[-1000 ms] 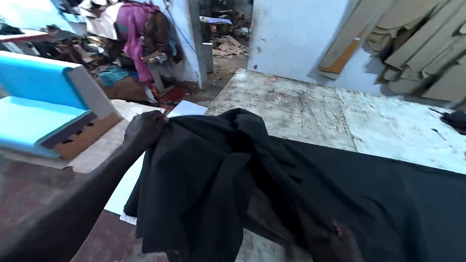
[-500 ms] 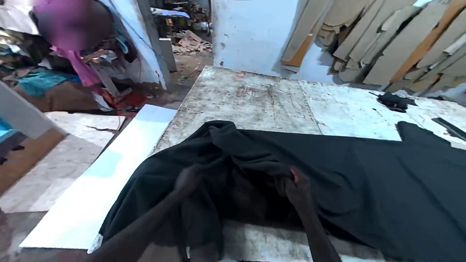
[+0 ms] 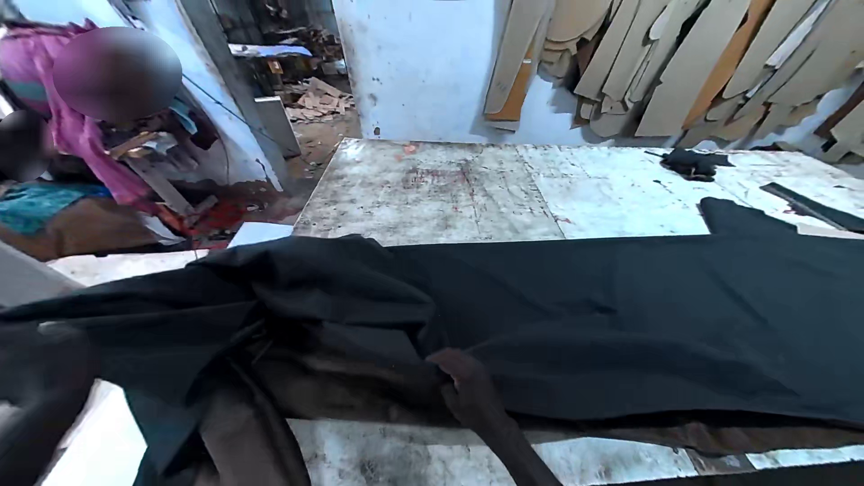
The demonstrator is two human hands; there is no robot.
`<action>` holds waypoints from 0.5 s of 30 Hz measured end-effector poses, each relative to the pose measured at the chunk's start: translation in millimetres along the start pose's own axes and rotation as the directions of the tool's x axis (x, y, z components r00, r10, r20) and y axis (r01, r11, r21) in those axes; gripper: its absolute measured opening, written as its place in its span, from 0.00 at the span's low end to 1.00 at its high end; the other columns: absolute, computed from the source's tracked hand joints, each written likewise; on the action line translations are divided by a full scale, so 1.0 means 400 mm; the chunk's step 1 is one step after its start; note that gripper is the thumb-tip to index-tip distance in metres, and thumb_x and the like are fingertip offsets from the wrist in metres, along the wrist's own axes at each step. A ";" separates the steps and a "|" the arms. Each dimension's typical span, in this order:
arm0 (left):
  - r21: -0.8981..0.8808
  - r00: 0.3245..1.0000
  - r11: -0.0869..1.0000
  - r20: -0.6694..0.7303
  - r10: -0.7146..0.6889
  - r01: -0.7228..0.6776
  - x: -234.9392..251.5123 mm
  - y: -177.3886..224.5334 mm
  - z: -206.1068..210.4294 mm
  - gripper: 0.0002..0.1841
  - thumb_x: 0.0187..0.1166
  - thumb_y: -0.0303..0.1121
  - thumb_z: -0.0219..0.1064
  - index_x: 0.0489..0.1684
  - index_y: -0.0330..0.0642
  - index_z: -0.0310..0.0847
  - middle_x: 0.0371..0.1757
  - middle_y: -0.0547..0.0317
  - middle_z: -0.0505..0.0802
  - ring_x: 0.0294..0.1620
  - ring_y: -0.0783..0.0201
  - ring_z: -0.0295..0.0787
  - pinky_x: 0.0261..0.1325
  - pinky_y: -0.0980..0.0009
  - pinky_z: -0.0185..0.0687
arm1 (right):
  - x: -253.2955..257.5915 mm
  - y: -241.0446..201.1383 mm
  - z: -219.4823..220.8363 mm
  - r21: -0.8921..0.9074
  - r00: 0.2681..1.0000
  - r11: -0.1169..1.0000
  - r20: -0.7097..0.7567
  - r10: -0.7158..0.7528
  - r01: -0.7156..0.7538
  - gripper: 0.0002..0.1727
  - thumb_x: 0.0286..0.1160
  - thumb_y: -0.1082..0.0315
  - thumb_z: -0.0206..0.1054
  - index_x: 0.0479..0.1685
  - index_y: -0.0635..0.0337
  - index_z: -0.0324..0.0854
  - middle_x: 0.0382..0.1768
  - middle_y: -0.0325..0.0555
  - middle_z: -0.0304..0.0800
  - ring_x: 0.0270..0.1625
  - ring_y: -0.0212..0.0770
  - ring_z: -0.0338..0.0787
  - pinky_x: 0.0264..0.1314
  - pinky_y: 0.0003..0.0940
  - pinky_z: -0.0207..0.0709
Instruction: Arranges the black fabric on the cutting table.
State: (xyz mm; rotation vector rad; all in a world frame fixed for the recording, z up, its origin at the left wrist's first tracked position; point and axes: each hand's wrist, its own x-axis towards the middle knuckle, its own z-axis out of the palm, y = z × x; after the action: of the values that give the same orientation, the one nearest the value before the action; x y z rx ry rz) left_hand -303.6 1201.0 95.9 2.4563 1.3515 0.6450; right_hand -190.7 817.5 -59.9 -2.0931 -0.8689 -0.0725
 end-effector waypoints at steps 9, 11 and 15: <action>-0.459 0.191 0.280 0.231 0.954 -0.843 -0.279 0.182 0.523 0.35 0.58 0.21 0.79 0.73 0.50 0.84 0.65 0.56 0.92 0.69 0.51 0.88 0.79 0.42 0.73 | -0.009 0.021 -0.110 -0.138 0.990 0.987 -0.106 -0.095 0.080 0.15 0.63 0.73 0.75 0.50 0.53 0.93 0.52 0.41 0.94 0.54 0.42 0.93 0.54 0.46 0.89; -0.488 0.336 0.441 0.291 0.896 -0.753 -0.242 0.275 0.490 0.27 0.67 0.13 0.71 0.65 0.47 0.88 0.58 0.50 0.95 0.58 0.44 0.93 0.63 0.36 0.84 | -0.033 0.035 -0.157 -0.240 0.998 0.969 -0.051 0.044 -0.055 0.21 0.71 0.59 0.77 0.64 0.51 0.87 0.61 0.41 0.91 0.65 0.43 0.89 0.67 0.47 0.84; -0.503 0.525 0.502 0.109 0.844 -0.703 -0.058 0.388 0.424 0.23 0.74 0.17 0.65 0.67 0.47 0.85 0.57 0.40 0.93 0.58 0.35 0.90 0.57 0.26 0.79 | -0.100 0.163 -0.247 -0.423 0.918 0.832 0.004 0.396 -0.358 0.28 0.78 0.65 0.68 0.80 0.50 0.76 0.74 0.48 0.83 0.76 0.53 0.82 0.79 0.56 0.72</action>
State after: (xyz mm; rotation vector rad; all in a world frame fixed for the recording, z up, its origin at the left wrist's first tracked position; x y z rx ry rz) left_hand -116.7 1096.2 10.0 2.5486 -0.1576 0.5318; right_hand -157.3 697.3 -55.3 -2.6563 -0.4991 0.0566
